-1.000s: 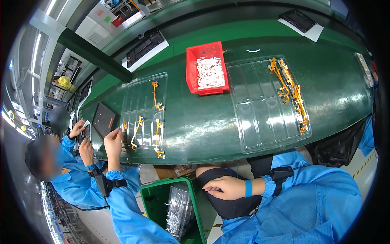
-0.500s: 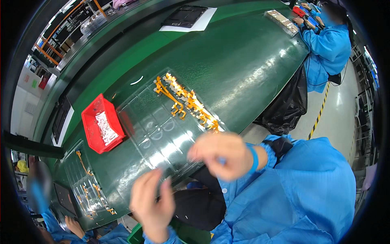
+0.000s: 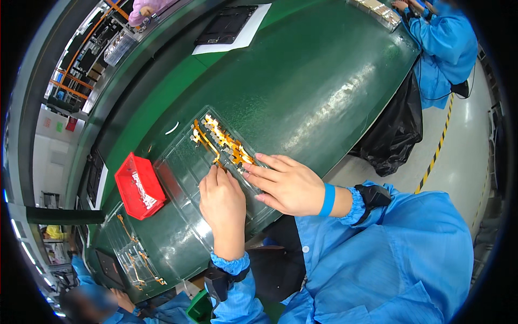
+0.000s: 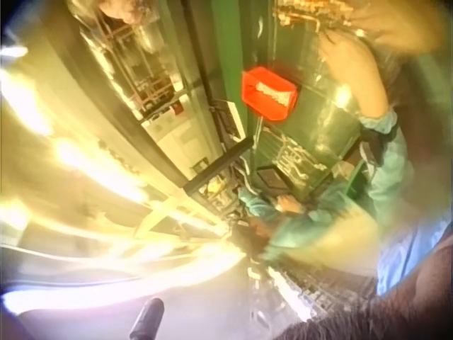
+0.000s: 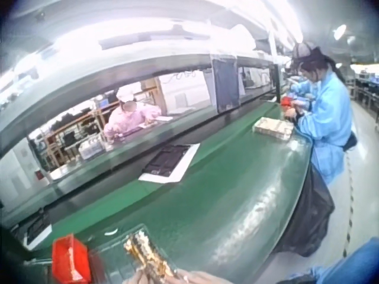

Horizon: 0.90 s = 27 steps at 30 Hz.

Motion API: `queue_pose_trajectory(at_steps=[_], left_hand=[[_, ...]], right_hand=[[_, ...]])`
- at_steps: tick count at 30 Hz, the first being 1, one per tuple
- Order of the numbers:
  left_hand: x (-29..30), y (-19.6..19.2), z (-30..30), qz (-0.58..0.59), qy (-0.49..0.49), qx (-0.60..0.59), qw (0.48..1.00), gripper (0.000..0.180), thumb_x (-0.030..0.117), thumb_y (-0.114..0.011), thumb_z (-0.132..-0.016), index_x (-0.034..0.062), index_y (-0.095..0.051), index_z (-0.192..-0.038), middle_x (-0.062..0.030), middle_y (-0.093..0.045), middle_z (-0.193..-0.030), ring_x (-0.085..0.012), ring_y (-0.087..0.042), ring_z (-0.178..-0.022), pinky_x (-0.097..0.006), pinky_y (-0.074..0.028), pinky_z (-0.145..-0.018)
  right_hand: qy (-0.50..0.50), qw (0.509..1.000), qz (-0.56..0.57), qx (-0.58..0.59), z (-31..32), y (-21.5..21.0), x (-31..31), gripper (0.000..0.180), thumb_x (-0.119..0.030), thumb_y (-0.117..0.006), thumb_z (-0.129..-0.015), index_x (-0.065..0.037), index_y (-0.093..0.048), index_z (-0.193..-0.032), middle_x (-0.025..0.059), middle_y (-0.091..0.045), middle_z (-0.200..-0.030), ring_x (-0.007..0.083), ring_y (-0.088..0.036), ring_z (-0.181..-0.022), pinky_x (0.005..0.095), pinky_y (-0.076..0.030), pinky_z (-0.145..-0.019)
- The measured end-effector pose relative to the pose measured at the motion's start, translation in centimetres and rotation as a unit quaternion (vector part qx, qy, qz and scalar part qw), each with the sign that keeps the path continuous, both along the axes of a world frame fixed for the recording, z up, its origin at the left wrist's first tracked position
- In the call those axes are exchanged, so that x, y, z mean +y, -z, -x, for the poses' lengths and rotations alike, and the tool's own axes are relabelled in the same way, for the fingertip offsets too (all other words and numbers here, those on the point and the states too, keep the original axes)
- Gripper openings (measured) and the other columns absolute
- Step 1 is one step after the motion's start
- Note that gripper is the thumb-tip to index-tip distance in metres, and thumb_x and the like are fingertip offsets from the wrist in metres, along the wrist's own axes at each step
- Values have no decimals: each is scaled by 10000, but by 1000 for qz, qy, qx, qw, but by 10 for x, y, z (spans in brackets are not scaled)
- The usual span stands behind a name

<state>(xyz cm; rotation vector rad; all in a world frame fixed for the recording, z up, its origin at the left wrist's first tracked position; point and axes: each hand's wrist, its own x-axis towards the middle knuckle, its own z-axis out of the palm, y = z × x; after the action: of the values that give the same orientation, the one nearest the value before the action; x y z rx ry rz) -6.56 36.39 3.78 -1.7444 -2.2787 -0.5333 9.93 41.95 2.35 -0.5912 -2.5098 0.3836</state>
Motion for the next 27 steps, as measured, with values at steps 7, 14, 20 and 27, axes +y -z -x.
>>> queue_pose_trajectory(at_steps=[7,14,20,27], left_hand=[[6,-18,-4,11,-20,-15,1000,177,140,-627,-842,-16,-690,-897,-162,-685,-1032,-322,-665,-912,-392,-542,-780],[6,-15,2,49,-14,22,998,188,155,-637,-827,-9,-692,-900,-136,-675,-1092,-313,-658,-935,-391,-541,-792],[9,-19,-6,75,-6,64,995,166,137,-618,-826,-9,-689,-861,-124,-675,-1095,-309,-652,-936,-400,-544,-774],[14,-15,-9,87,-66,36,993,131,81,-597,-798,-6,-688,-836,-124,-683,-1047,-337,-671,-832,-425,-547,-715]], right_hand=[[-1,1000,-8,15,-1,1,2,432,-302,-580,-894,-31,-589,-1230,129,-552,-1306,315,-463,-1252,405,-364,-1041],[4,1000,-7,13,-2,2,0,444,-290,-627,-864,-55,-583,-1238,111,-535,-1333,303,-472,-1259,409,-384,-1032],[9,999,-12,30,-1,6,-1,432,-290,-602,-875,-39,-589,-1227,121,-551,-1309,310,-471,-1250,412,-375,-1037],[3,999,-18,43,-1,6,-2,412,-284,-583,-884,-24,-600,-1204,132,-564,-1293,322,-476,-1243,414,-369,-1043]])
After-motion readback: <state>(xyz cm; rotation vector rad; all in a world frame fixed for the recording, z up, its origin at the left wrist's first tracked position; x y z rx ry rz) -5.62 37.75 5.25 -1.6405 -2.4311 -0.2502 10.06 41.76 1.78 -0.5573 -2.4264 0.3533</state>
